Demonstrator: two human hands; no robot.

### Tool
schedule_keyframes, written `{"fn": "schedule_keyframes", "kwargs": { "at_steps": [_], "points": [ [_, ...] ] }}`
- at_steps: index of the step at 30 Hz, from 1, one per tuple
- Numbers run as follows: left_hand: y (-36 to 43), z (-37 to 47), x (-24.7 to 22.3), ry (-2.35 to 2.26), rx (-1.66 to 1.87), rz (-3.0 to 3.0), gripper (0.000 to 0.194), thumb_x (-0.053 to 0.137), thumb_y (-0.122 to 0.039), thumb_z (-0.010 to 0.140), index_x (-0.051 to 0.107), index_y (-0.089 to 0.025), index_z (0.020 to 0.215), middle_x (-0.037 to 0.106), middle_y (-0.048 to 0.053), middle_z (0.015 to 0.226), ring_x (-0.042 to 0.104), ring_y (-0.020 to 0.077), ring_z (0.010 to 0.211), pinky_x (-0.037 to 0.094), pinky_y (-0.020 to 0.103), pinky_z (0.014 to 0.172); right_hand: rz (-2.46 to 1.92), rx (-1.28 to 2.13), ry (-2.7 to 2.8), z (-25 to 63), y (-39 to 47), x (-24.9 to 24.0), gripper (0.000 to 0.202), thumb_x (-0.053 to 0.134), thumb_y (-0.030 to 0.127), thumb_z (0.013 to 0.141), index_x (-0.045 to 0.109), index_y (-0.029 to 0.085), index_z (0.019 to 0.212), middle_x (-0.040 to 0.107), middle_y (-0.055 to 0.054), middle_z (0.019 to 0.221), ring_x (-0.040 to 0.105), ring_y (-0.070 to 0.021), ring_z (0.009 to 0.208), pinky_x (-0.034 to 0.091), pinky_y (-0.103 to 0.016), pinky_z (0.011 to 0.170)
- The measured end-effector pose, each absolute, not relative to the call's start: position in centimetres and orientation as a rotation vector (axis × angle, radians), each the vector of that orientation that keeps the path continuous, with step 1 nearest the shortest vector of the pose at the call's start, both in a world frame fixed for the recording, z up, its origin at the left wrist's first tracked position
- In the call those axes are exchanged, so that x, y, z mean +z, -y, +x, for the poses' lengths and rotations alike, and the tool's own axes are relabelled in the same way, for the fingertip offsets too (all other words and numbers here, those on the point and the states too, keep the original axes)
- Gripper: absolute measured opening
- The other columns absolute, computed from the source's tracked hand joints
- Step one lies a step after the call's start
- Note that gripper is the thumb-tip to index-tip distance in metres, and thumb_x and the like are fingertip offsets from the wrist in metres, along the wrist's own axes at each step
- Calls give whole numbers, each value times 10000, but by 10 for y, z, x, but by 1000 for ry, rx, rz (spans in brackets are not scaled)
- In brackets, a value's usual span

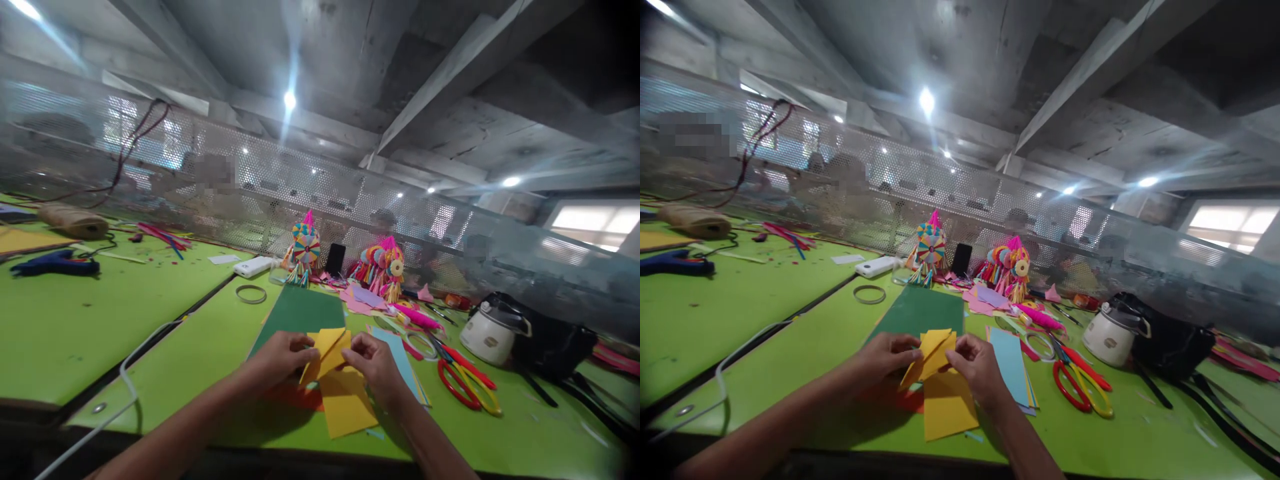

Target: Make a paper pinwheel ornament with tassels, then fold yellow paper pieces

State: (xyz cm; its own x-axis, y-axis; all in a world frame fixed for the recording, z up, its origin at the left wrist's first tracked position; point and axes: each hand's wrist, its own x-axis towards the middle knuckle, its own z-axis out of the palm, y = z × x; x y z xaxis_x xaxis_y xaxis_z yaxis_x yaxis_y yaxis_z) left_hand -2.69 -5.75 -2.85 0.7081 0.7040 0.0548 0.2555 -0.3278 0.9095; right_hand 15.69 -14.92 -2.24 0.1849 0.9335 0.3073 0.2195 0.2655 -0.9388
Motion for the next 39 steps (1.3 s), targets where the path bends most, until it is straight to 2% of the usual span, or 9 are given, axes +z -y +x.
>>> {"fn": "schedule_keyframes", "kwargs": {
  "at_steps": [4, 8, 12, 16, 21, 29, 34, 39],
  "points": [
    [55, -27, -17, -412, 424, 1373, 428, 645, -454, 731, 645, -113, 991, 691, 104, 852, 649, 194, 759, 478, 289, 699, -1131, 782, 1398, 158, 135, -8, 221, 689, 348, 704, 567, 166, 672, 599, 6, 605, 597, -142, 586, 469, -257, 587],
    [44, -15, -5, -358, 518, 1316, 445, 713, -413, 683, 665, -58, 946, 692, 164, 834, 667, 228, 753, 501, 295, 652, -1008, 821, 1427, 161, 112, 8, 198, 681, 330, 719, 608, 155, 773, 617, -12, 688, 567, -131, 587, 471, -265, 582],
    [26, 2, 3, -350, 601, 1306, 481, 705, -428, 693, 657, -49, 984, 691, 174, 874, 674, 231, 741, 505, 272, 599, -959, 825, 1405, 167, 90, 18, 264, 654, 357, 742, 623, 156, 910, 641, -33, 770, 564, -137, 616, 458, -261, 581],
    [20, 14, -2, -355, 703, 1251, 456, 650, -448, 748, 652, -51, 972, 691, 174, 889, 675, 220, 746, 516, 266, 612, -1071, 728, 1440, 173, 77, 12, 263, 606, 402, 781, 641, 143, 748, 616, -17, 630, 552, -142, 587, 436, -262, 587],
    [21, 19, -15, -388, 756, 1151, 445, 580, -461, 800, 639, -48, 956, 690, 169, 849, 672, 209, 735, 526, 270, 622, -1181, 512, 1482, 172, 73, -3, 300, 573, 406, 808, 627, 153, 655, 579, -7, 595, 519, -139, 582, 399, -249, 564],
    [28, 19, -19, -389, 702, 1160, 464, 545, -494, 812, 634, -65, 965, 685, 153, 842, 670, 205, 718, 524, 277, 618, -1222, 543, 1451, 174, 78, -12, 290, 574, 408, 806, 618, 156, 668, 574, 0, 572, 513, -135, 552, 405, -246, 540],
    [31, 23, -25, -408, 695, 1206, 369, 698, -350, 719, 615, -81, 958, 683, 115, 815, 662, 178, 684, 521, 261, 615, -1230, 534, 1415, 175, 83, -12, 258, 587, 369, 796, 606, 157, 651, 566, 8, 557, 505, -124, 542, 401, -240, 542],
    [33, 26, -25, -466, 743, 1206, 280, 601, -345, 809, 589, -95, 933, 686, 110, 794, 664, 172, 663, 536, 300, 655, -1246, 476, 1425, 176, 83, -15, 261, 587, 375, 787, 627, 157, 649, 572, 5, 556, 508, -126, 535, 401, -244, 539]
  ]
}}
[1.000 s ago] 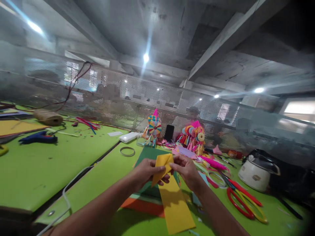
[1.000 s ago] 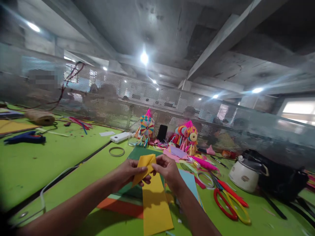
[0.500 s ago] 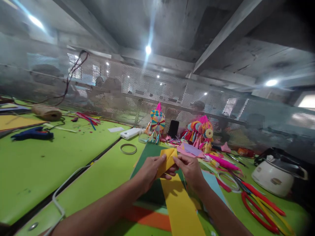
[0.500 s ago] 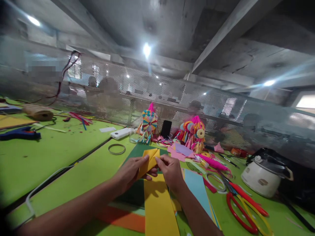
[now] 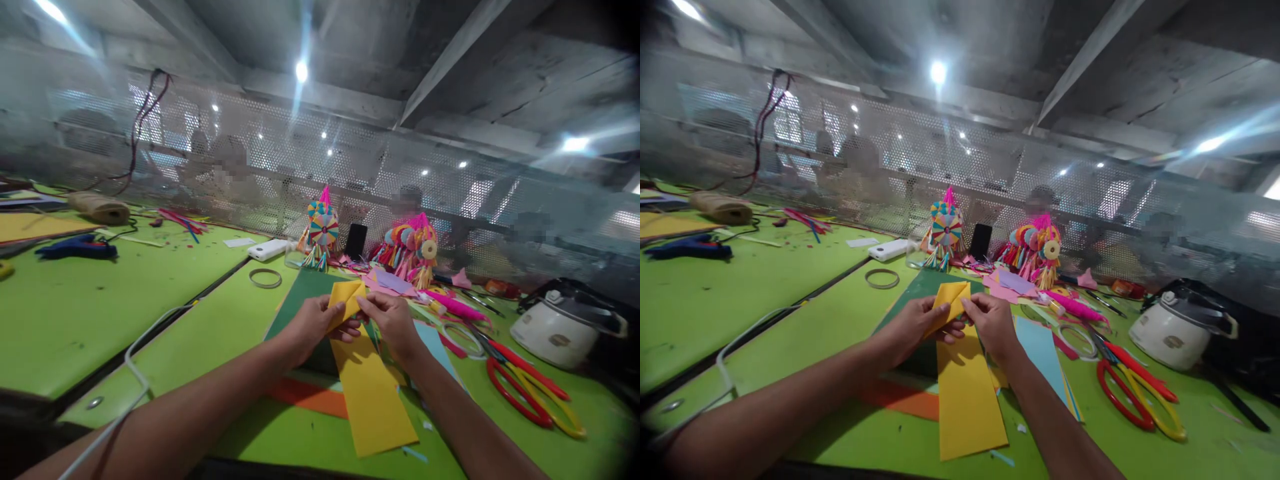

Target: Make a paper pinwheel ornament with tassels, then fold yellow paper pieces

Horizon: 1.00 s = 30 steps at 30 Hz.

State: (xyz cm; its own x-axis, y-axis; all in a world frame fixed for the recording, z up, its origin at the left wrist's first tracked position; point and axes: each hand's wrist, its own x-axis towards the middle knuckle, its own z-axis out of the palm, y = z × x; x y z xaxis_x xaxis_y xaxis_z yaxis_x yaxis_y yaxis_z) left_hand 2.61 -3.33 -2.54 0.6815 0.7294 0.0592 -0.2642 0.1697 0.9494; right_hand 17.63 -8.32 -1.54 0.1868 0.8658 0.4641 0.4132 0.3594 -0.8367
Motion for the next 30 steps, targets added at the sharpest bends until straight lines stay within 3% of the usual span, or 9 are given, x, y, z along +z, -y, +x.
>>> {"fn": "schedule_keyframes", "kwargs": {
  "at_steps": [7, 12, 19, 25, 30],
  "points": [
    [39, 22, -19, -417, 782, 1181, 338, 496, -412, 870, 578, -92, 945, 688, 126, 798, 671, 190, 733, 536, 281, 660, -1254, 384, 1397, 172, 84, -18, 280, 571, 386, 794, 657, 156, 657, 581, 3, 537, 509, -129, 514, 406, -247, 528],
    [37, 19, -22, -369, 775, 1185, 365, 478, -433, 872, 561, -84, 941, 676, 148, 829, 659, 180, 692, 520, 267, 610, -1127, 517, 1362, 167, 86, -16, 224, 614, 332, 763, 674, 162, 895, 625, -4, 668, 532, -124, 549, 425, -246, 541],
    [39, 21, -25, -286, 767, 1340, 431, 416, -539, 865, 516, -123, 927, 644, 79, 730, 644, 173, 640, 465, 230, 512, -1092, 762, 1301, 171, 87, -19, 227, 614, 363, 769, 638, 139, 741, 582, -2, 605, 494, -115, 532, 399, -250, 538],
    [41, 25, -25, -291, 759, 1435, 434, 388, -560, 865, 464, -138, 931, 640, 65, 670, 635, 171, 575, 438, 221, 453, -1147, 666, 1249, 170, 84, -16, 264, 684, 398, 709, 626, 141, 738, 567, 6, 625, 462, -106, 547, 373, -229, 517],
    [41, 27, -28, -286, 652, 1470, 448, 541, -541, 796, 432, -142, 967, 652, 72, 705, 645, 172, 598, 462, 233, 490, -1138, 669, 1276, 173, 87, -12, 259, 692, 394, 708, 615, 148, 677, 558, 16, 604, 461, -109, 559, 381, -235, 545]
  ]
}}
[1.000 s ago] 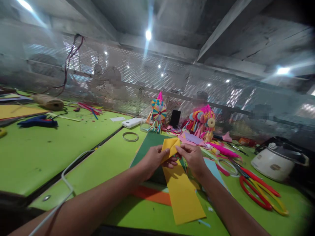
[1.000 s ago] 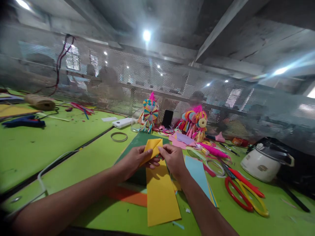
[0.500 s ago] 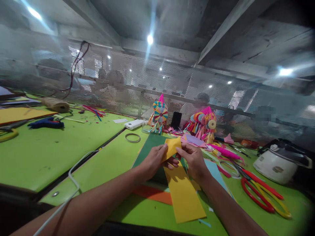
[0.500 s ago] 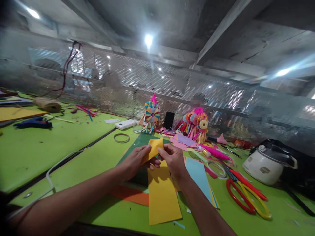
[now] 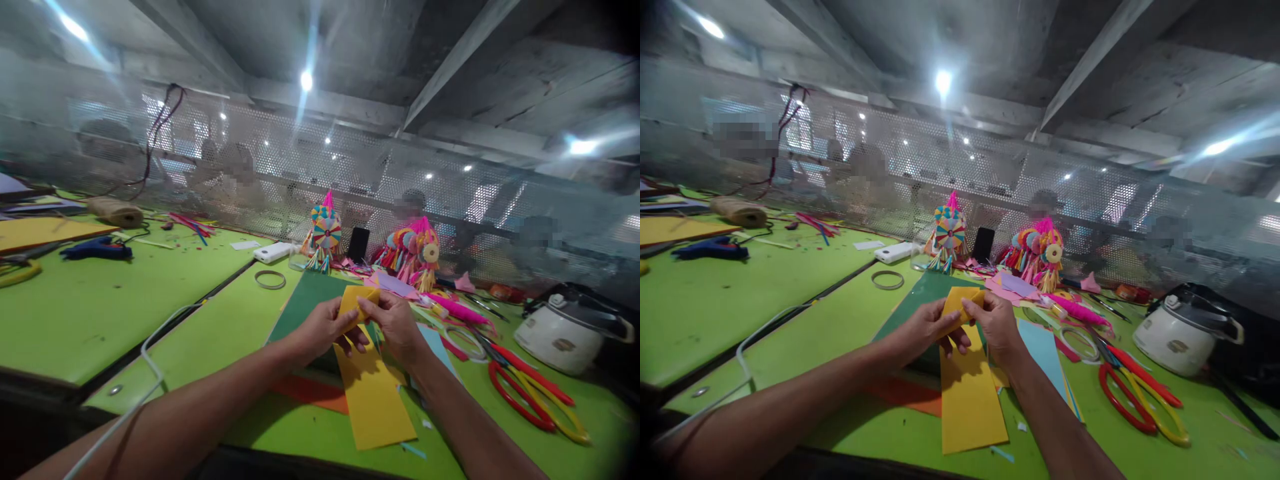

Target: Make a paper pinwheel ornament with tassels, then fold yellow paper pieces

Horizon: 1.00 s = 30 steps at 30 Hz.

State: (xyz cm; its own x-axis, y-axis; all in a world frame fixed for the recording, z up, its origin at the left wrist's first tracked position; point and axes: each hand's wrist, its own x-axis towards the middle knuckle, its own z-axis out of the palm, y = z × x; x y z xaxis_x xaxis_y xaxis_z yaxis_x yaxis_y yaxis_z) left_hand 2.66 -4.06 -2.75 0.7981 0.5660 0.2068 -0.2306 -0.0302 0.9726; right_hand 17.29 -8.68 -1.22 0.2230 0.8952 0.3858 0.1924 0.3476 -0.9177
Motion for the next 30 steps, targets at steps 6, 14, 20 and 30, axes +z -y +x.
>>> {"fn": "schedule_keyframes", "kwargs": {
  "at_steps": [6, 14, 20, 30],
  "points": [
    [38, 28, -36, -266, 592, 1531, 526, 586, -546, 761, 382, -153, 1045, 661, 79, 744, 640, 165, 613, 462, 241, 515, -1108, 818, 1320, 178, 90, -10, 218, 668, 356, 729, 679, 138, 725, 643, -34, 718, 554, -158, 680, 424, -291, 701],
    [43, 23, -35, -327, 385, 1638, 383, 548, -507, 803, 413, -161, 896, 646, 31, 695, 463, 59, 469, 318, 176, 447, -1209, 876, 1395, 182, 96, 4, 198, 708, 318, 646, 693, 122, 661, 608, -40, 748, 524, -149, 686, 386, -261, 615],
    [44, 21, -32, -315, 273, 1652, 336, 549, -469, 809, 441, -152, 822, 634, 18, 638, 405, 48, 439, 260, 189, 441, -1250, 866, 1465, 182, 97, 6, 183, 670, 296, 661, 672, 120, 610, 596, -24, 711, 498, -118, 640, 367, -240, 582],
    [41, 18, -30, -293, 184, 1579, 343, 542, -470, 825, 503, -130, 841, 675, 59, 715, 356, 33, 402, 230, 198, 438, -1303, 883, 1487, 187, 93, 0, 216, 671, 331, 669, 654, 116, 657, 543, 11, 580, 429, -86, 521, 320, -217, 496]
  ]
}}
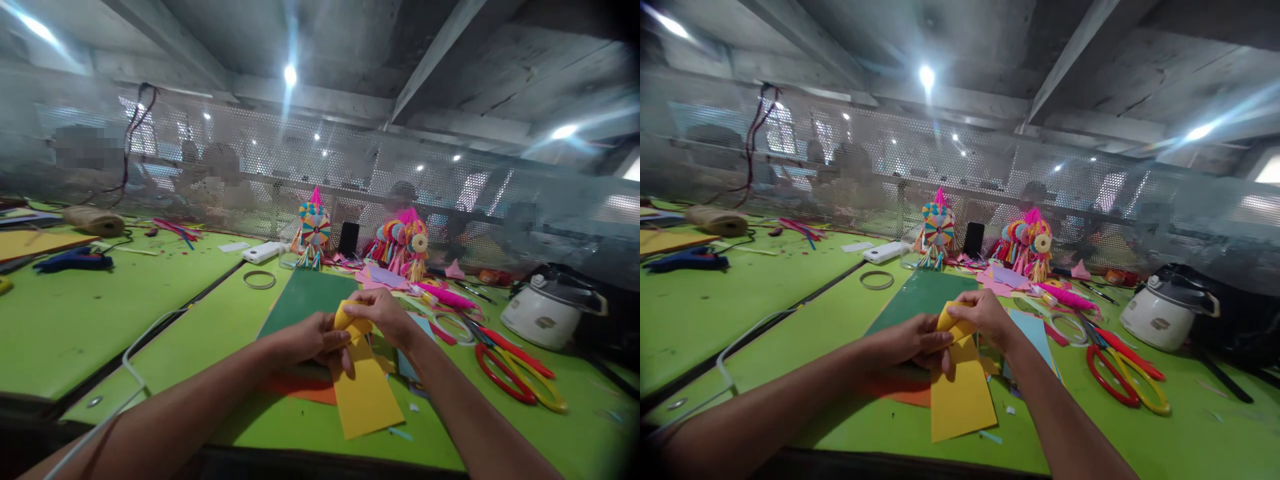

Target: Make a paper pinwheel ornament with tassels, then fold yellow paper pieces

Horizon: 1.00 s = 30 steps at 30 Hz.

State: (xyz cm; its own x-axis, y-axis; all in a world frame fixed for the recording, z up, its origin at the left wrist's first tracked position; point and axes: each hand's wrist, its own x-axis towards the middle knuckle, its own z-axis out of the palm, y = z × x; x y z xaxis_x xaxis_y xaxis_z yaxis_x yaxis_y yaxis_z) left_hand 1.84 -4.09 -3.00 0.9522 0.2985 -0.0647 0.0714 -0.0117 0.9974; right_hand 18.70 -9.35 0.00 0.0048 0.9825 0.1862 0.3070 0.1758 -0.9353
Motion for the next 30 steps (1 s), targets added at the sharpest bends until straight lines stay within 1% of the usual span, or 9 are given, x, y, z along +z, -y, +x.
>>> {"fn": "schedule_keyframes", "kwargs": {
  "at_steps": [5, 8, 11, 14, 17, 20, 26, 28, 30],
  "points": [
    [41, 15, -26, -318, 176, 1561, 370, 553, -483, 812, 543, -114, 825, 691, 91, 774, 471, 65, 498, 270, 197, 474, -1301, 846, 1508, 188, 93, -2, 201, 650, 321, 693, 654, 120, 687, 554, 6, 615, 443, -89, 535, 340, -214, 502],
    [39, 14, -29, -301, 178, 1567, 388, 520, -486, 833, 553, -103, 783, 691, 112, 802, 447, 60, 501, 272, 201, 475, -1289, 809, 1542, 187, 94, -1, 199, 640, 317, 699, 649, 119, 685, 557, 2, 631, 454, -92, 543, 352, -215, 506],
    [38, 15, -32, -286, 209, 1553, 387, 479, -496, 855, 540, -115, 817, 692, 100, 774, 424, 55, 477, 258, 201, 466, -1283, 796, 1554, 186, 95, 1, 208, 637, 325, 696, 644, 116, 691, 551, 1, 635, 458, -93, 538, 354, -214, 497],
    [37, 16, -35, -292, 211, 1563, 420, 441, -520, 865, 537, -114, 818, 692, 102, 762, 441, 58, 476, 254, 201, 463, -1299, 772, 1563, 186, 95, 2, 220, 636, 335, 696, 645, 115, 702, 553, 0, 632, 457, -93, 534, 355, -214, 493],
    [37, 17, -36, -305, 220, 1577, 430, 439, -535, 860, 530, -117, 821, 692, 96, 762, 448, 59, 472, 255, 198, 461, -1329, 733, 1567, 186, 95, 2, 233, 637, 348, 696, 650, 115, 694, 549, 0, 618, 449, -91, 530, 347, -210, 488],
    [38, 17, -36, -286, 210, 1582, 426, 434, -531, 863, 531, -118, 816, 691, 95, 748, 412, 55, 442, 241, 200, 441, -1344, 748, 1556, 185, 96, 3, 260, 640, 378, 689, 651, 118, 686, 548, 0, 601, 453, -96, 524, 346, -214, 486],
    [44, 12, -20, -285, 173, 1614, 478, 444, -534, 855, 590, -94, 739, 679, 97, 704, 400, 64, 450, 258, 211, 442, -1320, 791, 1578, 187, 96, 3, 262, 650, 387, 696, 640, 125, 677, 546, 9, 592, 450, -92, 519, 335, -210, 481],
    [48, 10, -13, -270, 145, 1627, 502, 438, -540, 857, 607, -94, 700, 657, 76, 642, 370, 61, 436, 237, 216, 434, -1282, 798, 1590, 189, 97, 4, 227, 667, 352, 693, 649, 129, 729, 571, 2, 647, 479, -98, 566, 358, -205, 508],
    [52, 8, -8, -258, 128, 1641, 510, 439, -542, 856, 621, -99, 681, 616, 47, 566, 340, 62, 425, 221, 220, 433, -1238, 839, 1596, 191, 99, 7, 264, 694, 322, 675, 663, 144, 868, 610, -13, 760, 530, -119, 662, 406, -212, 575]
  ]
}}
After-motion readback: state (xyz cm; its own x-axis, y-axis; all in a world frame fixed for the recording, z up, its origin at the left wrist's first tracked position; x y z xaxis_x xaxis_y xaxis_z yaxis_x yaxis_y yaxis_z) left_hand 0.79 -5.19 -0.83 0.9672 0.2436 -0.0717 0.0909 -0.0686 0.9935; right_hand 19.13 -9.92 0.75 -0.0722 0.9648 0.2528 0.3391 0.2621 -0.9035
